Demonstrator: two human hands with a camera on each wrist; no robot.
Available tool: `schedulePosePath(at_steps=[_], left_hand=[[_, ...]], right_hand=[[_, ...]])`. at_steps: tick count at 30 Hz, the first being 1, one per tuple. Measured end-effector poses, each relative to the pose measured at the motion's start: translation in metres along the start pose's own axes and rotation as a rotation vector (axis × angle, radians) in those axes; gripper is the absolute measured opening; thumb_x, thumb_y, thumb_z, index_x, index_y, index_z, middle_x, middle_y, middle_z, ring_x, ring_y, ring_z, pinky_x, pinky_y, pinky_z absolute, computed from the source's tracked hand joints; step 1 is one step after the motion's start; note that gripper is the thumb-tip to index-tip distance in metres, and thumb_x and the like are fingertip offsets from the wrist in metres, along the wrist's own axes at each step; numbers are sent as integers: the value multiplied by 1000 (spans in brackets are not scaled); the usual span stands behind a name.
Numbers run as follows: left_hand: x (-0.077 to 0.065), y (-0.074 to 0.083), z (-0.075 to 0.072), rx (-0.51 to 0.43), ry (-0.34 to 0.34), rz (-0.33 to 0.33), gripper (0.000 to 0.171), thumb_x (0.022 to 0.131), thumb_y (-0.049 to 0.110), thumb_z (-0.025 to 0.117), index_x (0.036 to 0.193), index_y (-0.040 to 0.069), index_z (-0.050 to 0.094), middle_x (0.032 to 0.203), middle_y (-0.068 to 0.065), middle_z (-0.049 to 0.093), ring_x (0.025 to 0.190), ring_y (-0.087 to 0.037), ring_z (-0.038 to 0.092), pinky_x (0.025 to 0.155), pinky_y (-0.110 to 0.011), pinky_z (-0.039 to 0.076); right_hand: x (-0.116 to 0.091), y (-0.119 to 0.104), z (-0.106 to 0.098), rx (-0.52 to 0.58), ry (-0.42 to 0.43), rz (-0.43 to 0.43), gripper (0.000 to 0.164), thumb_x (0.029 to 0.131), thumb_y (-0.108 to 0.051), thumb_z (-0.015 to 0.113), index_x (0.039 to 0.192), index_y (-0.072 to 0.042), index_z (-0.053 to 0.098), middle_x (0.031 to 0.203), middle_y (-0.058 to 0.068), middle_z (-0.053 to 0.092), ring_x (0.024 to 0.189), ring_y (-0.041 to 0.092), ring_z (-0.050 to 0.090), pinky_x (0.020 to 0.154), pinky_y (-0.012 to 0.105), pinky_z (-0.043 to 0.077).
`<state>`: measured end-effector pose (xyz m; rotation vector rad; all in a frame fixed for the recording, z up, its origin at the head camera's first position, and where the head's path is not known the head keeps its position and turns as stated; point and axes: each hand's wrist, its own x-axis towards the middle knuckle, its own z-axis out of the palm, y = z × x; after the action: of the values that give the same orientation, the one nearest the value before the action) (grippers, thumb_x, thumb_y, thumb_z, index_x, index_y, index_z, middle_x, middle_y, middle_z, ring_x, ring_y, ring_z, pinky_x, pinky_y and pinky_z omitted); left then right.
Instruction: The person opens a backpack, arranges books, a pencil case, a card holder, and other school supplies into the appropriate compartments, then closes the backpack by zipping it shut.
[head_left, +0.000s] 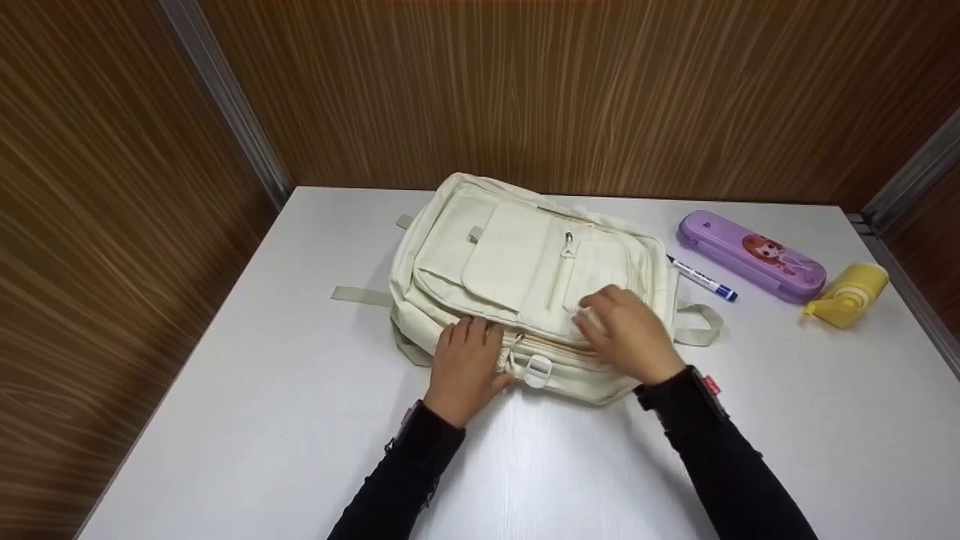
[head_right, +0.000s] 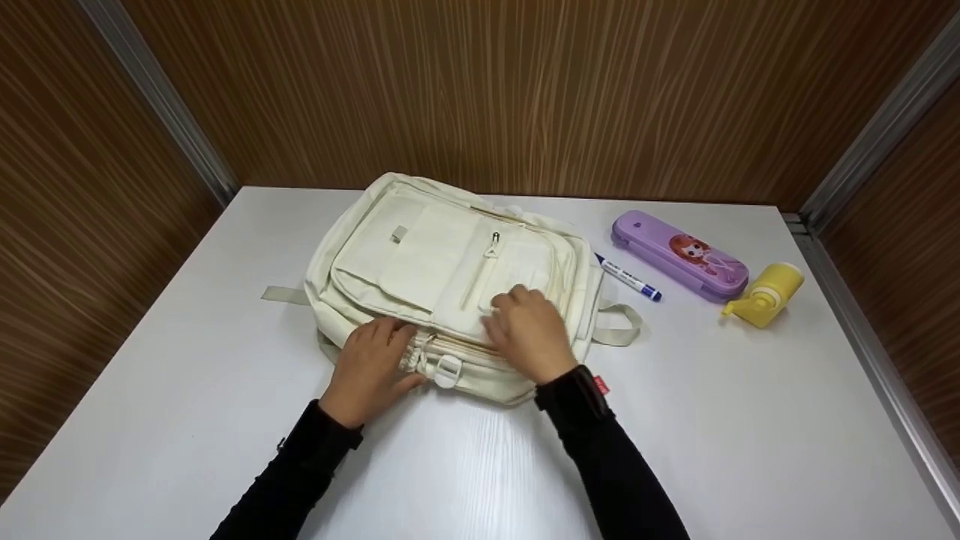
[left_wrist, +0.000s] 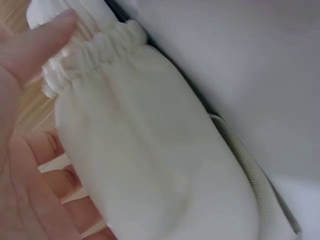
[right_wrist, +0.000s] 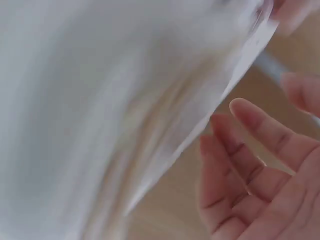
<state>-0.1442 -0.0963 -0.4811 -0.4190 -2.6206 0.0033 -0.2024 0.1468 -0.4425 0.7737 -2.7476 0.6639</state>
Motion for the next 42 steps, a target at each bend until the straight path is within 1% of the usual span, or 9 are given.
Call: schedulePosePath(at_steps=[6, 8, 12, 18, 23, 28, 33, 38, 42], left_hand=[[0, 1, 1, 22, 10, -8, 73, 60, 61, 79, 115, 16, 61, 113, -6, 62, 112, -26, 59, 96, -40, 48], [1, 0, 0, 22, 4, -9, 74, 60, 62, 79, 116, 17, 61, 114, -5, 62, 112, -26, 59, 97, -40, 48], [2, -2, -1, -19, -43, -11, 73, 63, 61, 78, 120, 18, 61, 117, -6, 62, 115, -28, 59, 100, -43, 48], [4, -13, 0, -102, -109, -22, 70, 68, 53, 78, 126, 20, 59, 125, -8, 60, 121, -29, 57, 105, -48, 45], [5, -27, 2, -151, -125, -49, 67, 69, 44, 80, 128, 20, 59, 133, -10, 59, 131, -35, 51, 111, -51, 40], [4, -41, 3, -185, -139, -128, 63, 75, 30, 82, 132, 20, 58, 142, -10, 54, 137, -41, 43, 114, -53, 35], [1, -50, 2, -201, -119, -237, 63, 80, 12, 78, 138, 22, 55, 147, -15, 49, 140, -47, 37, 114, -55, 34], [0, -37, -10, -227, -112, -252, 57, 86, 4, 67, 140, 11, 53, 148, -24, 44, 137, -57, 32, 113, -61, 32], [1, -7, -19, -212, -162, -178, 62, 91, 30, 63, 146, 11, 43, 154, -21, 36, 140, -55, 29, 112, -66, 29]], right_hand=[[-13, 46, -14, 15, -119, 134, 49, 95, -22, 60, 139, -3, 51, 143, 30, 46, 128, 50, 48, 107, 63, 37], [-16, 50, -12, 8, -160, 133, 51, 97, -22, 58, 143, -4, 47, 146, 31, 43, 132, 52, 42, 109, 64, 33], [-20, 49, -7, -47, -163, 114, 50, 98, -25, 55, 143, -5, 47, 138, 30, 52, 132, 52, 42, 109, 64, 32], [-26, 38, -6, -142, -149, 87, 47, 98, -27, 56, 140, -6, 52, 124, 26, 64, 124, 50, 53, 101, 61, 43], [-32, 17, -5, -242, -125, 49, 46, 94, -29, 61, 132, -3, 59, 103, 23, 71, 100, 43, 66, 81, 55, 53], [-38, -10, 1, -298, -102, -17, 43, 90, -34, 66, 121, -4, 66, 87, 15, 73, 78, 36, 67, 66, 48, 52], [-43, -31, 8, -255, -158, -86, 47, 89, -43, 66, 121, -8, 67, 92, 10, 75, 77, 30, 65, 69, 43, 52], [-36, -17, 0, -76, -191, -95, 43, 91, -39, 65, 126, -15, 66, 92, -1, 75, 83, 20, 67, 74, 39, 54], [-29, 15, -6, -3, -103, -32, 55, 92, -35, 66, 141, -16, 52, 120, 12, 67, 113, 31, 61, 99, 51, 46]])
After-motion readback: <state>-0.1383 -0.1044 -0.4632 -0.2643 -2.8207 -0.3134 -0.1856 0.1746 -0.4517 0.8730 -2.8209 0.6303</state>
